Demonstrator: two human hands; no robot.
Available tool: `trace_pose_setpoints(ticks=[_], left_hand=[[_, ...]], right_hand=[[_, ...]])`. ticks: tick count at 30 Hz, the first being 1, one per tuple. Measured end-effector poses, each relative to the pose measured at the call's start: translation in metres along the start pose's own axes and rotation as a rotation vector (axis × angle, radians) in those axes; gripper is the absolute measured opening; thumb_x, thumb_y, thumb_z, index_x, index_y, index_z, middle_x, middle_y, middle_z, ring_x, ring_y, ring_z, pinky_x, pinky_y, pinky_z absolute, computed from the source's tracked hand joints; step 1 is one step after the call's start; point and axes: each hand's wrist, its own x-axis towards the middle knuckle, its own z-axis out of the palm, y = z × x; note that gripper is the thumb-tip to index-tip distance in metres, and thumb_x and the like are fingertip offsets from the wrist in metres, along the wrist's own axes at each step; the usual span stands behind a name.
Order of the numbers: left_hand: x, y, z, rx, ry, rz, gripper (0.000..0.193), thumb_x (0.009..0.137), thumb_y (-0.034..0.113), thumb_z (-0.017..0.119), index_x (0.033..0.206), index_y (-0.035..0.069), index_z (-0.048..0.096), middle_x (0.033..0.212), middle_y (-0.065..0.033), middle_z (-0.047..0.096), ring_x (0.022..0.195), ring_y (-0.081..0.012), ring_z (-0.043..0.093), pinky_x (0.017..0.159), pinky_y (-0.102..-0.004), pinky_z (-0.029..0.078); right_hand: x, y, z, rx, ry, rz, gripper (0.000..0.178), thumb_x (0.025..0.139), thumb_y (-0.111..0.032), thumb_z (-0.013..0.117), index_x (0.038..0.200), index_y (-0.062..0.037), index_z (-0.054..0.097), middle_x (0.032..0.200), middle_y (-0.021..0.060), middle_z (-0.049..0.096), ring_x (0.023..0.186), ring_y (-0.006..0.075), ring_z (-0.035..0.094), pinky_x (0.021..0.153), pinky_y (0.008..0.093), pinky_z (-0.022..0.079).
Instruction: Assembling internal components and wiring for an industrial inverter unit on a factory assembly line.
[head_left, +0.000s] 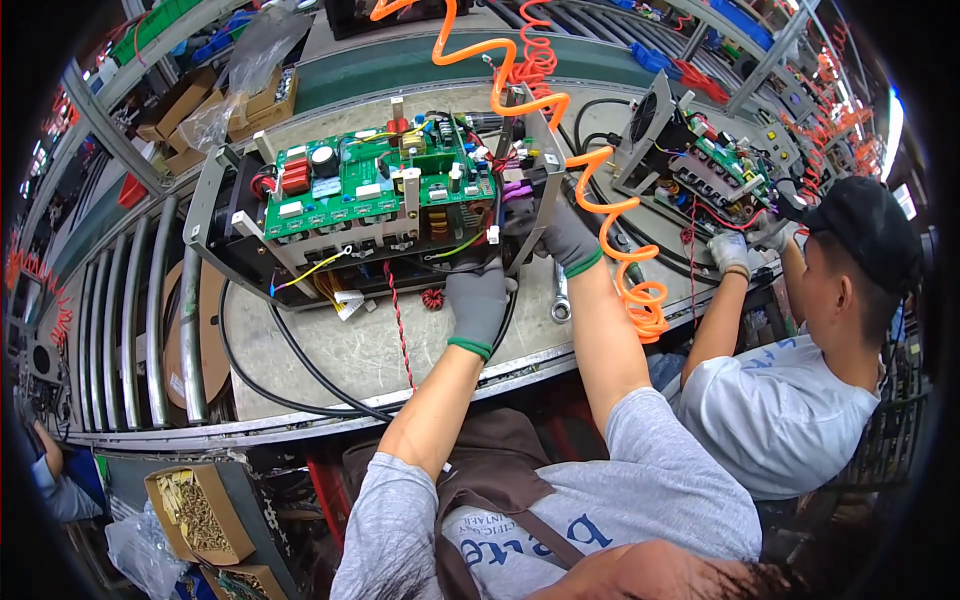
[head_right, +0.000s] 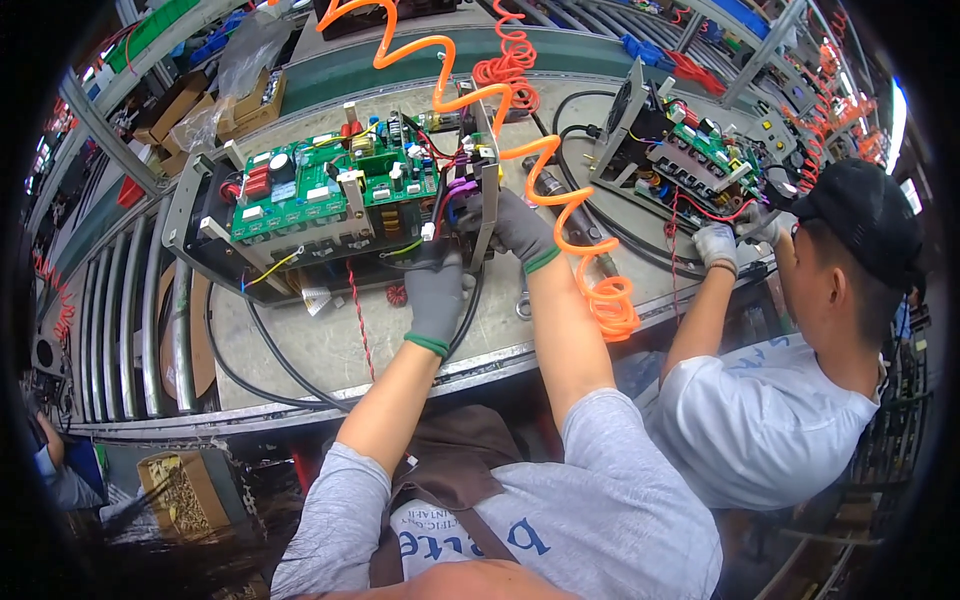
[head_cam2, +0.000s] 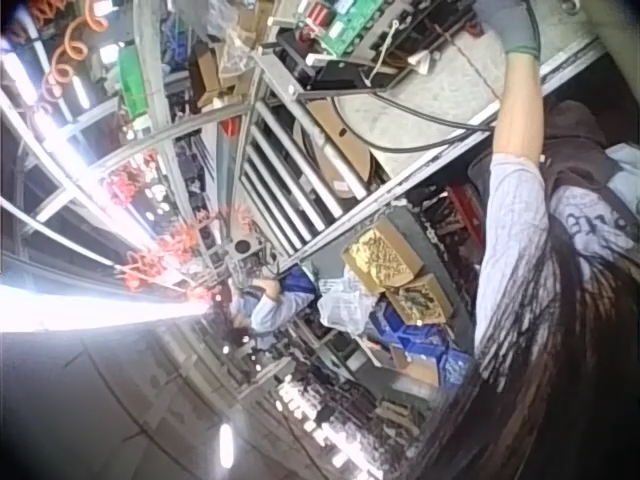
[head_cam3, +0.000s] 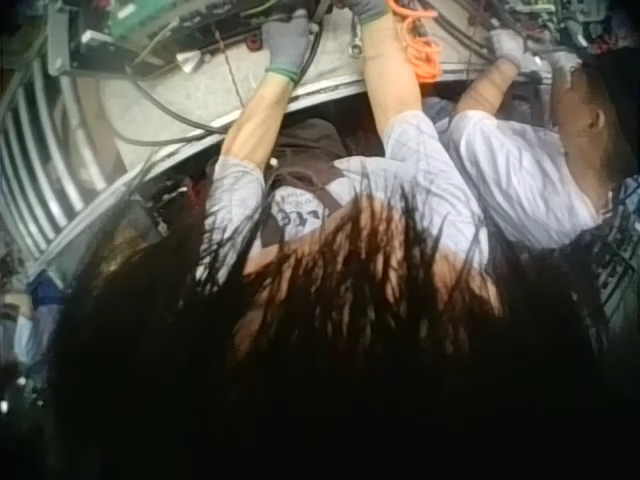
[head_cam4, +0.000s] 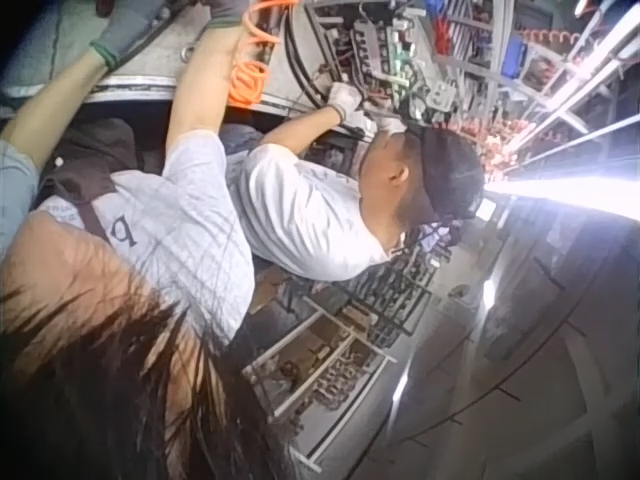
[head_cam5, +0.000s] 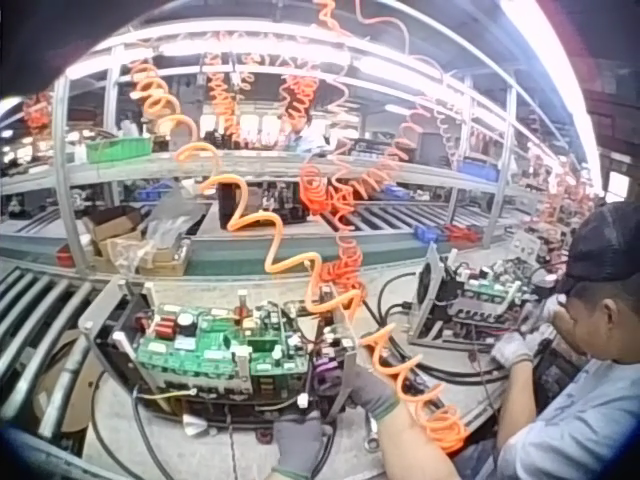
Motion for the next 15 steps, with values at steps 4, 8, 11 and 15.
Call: trace_pose_setpoints(ticks=[4, 8, 11, 15], left_hand=[[0.000, -0.013, -0.006, 0.146, 0.006, 0.222, 0.018, 0.091, 0.015, 0.060, 0.105, 0.003, 0.062, 0.072, -0.0043, 0.063, 0.049, -0.0110, 0.059, 0.039, -0.0237, 0.043], [-0.006, 0.018, -0.008, 0.141, -0.047, -0.059, 0.020, 0.090, 0.018, 0.062, 0.103, 0.003, 0.062, 0.074, -0.0042, 0.064, 0.050, -0.0103, 0.059, 0.039, -0.0234, 0.042], [-0.002, 0.030, -0.009, -0.043, 0.004, -0.153, 0.017, 0.088, 0.019, 0.066, 0.099, 0.006, 0.063, 0.078, -0.0043, 0.065, 0.049, -0.0104, 0.058, 0.037, -0.0215, 0.038], [-0.003, 0.014, -0.006, -0.005, -0.012, 0.018, 0.014, 0.089, 0.015, 0.063, 0.097, 0.004, 0.064, 0.072, -0.0037, 0.065, 0.051, -0.0106, 0.061, 0.039, -0.0229, 0.041]], right_hand=[[-0.005, -0.012, 0.004, -0.059, 0.015, 0.049, 0.015, 0.077, -0.019, 0.071, 0.086, -0.0075, 0.067, 0.057, -0.0010, 0.055, 0.041, 0.0073, 0.046, 0.036, 0.0219, 0.030], [-0.005, -0.011, -0.003, -0.005, -0.030, 0.117, 0.017, 0.077, -0.020, 0.072, 0.088, -0.0075, 0.068, 0.059, -0.0003, 0.056, 0.042, 0.0072, 0.046, 0.037, 0.0224, 0.031], [-0.006, -0.008, 0.004, -0.010, -0.005, 0.029, 0.018, 0.077, -0.020, 0.072, 0.088, -0.0070, 0.069, 0.063, 0.0001, 0.058, 0.047, 0.0082, 0.050, 0.040, 0.0238, 0.034], [0.005, 0.014, -0.010, 0.109, -0.062, 0.037, 0.024, 0.079, -0.018, 0.070, 0.098, -0.0044, 0.066, 0.082, 0.0053, 0.070, 0.064, 0.0103, 0.062, 0.046, 0.0233, 0.041]])
